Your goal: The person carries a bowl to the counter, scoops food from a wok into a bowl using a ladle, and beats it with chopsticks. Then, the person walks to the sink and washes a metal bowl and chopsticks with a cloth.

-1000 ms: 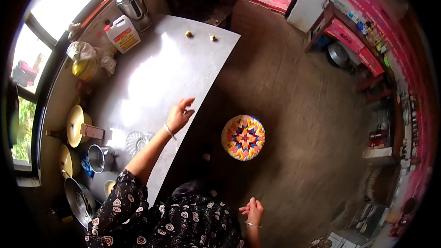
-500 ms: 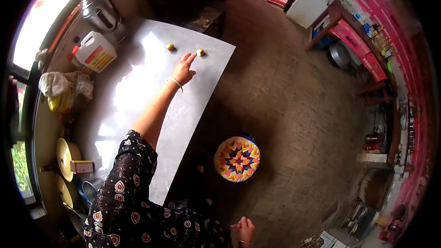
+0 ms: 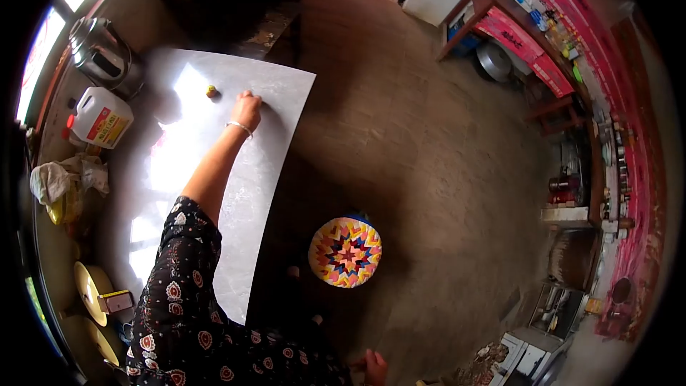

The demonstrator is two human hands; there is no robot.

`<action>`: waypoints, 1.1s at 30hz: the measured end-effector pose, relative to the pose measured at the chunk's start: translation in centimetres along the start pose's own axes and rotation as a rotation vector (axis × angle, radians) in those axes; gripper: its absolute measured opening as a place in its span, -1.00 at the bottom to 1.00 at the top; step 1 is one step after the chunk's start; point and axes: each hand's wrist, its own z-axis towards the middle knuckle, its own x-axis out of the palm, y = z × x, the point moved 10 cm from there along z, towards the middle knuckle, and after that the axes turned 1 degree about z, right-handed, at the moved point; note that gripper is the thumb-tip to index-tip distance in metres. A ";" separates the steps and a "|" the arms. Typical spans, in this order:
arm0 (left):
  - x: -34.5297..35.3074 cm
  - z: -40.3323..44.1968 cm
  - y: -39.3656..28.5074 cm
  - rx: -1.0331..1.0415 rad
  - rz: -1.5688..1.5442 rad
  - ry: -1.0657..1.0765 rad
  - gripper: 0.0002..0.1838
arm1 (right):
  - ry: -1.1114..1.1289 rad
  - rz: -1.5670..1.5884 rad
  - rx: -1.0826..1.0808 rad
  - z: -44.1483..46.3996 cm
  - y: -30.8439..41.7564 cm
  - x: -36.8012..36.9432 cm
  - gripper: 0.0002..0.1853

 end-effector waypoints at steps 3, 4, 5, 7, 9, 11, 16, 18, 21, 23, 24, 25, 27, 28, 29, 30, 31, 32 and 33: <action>1.8 -2.7 0.3 -0.365 -0.989 0.110 -0.81 | -0.031 0.012 0.011 -0.5 0.5 0.4 -0.67; 1.9 -3.8 -1.6 -0.327 -1.190 0.063 -0.78 | -0.038 0.026 0.008 -0.4 0.2 0.3 -0.67; 1.2 -5.4 -5.7 -0.296 -1.540 0.247 -0.79 | -0.010 0.040 -0.003 0.1 -0.2 0.6 -0.69; -3.4 -10.0 -14.4 -0.233 -1.724 0.547 -0.80 | 0.027 0.081 -0.031 0.8 -1.1 0.7 -0.74; -8.5 -13.5 -22.6 0.021 -1.787 0.758 -0.79 | 0.004 0.205 0.030 -0.9 0.7 1.7 -0.74; -16.3 -17.4 -29.9 0.303 -1.897 0.867 -0.74 | 0.026 0.191 0.022 -0.7 0.5 1.1 -0.75; -34.7 -32.4 -41.6 1.133 -2.220 1.521 -0.67 | -0.028 0.083 -0.128 0.3 -3.8 -3.6 -0.73; -39.0 -37.9 -44.8 1.519 -2.188 1.701 -0.75 | -0.102 -0.214 -0.494 -0.3 -2.5 -5.4 -0.73; -42.6 -43.0 -49.6 1.572 -2.453 1.560 -0.73 | -0.191 -0.347 -0.738 -2.8 -2.2 -8.6 -0.74; -43.1 -47.4 -53.3 1.592 -2.454 1.628 -0.72 | 0.031 0.377 -0.053 0.5 -11.3 -10.0 -0.78; -43.1 -49.4 -55.1 1.564 -2.457 1.667 -0.72 | -0.077 0.047 -0.360 0.2 -9.0 -12.7 -0.78; -43.2 -51.4 -56.9 1.535 -2.461 1.707 -0.71 | -0.191 -0.286 -0.644 -1.4 -7.0 -14.4 -0.78; -43.4 -55.3 -60.6 1.480 -2.471 1.784 -0.71 | -0.267 -0.165 -0.606 -2.9 -8.4 -17.7 -0.78; -43.4 -57.4 -62.5 1.563 -2.435 1.808 -0.71 | -0.205 0.282 -0.313 -2.2 -10.8 -19.7 -0.77; -43.3 -59.5 -64.3 1.647 -2.397 1.830 -0.72 | -0.121 0.715 -0.012 -2.1 -14.0 -20.0 -0.77; -43.2 -61.6 -66.1 1.731 -2.355 1.850 -0.72 | -0.221 0.560 -0.187 -1.8 -14.7 -22.8 -0.75; -43.1 -63.0 -67.5 1.699 -2.263 1.893 -0.73 | -0.315 0.389 -0.354 -1.0 -16.0 -25.1 -0.73; -42.9 -64.4 -68.9 1.699 -2.210 1.943 -0.73 | -0.251 0.569 -0.229 -1.8 -16.2 -26.3 -0.72; -42.7 -65.7 -70.4 1.697 -2.156 1.991 -0.74 | -0.209 0.750 -0.095 -2.9 -16.3 -27.4 -0.71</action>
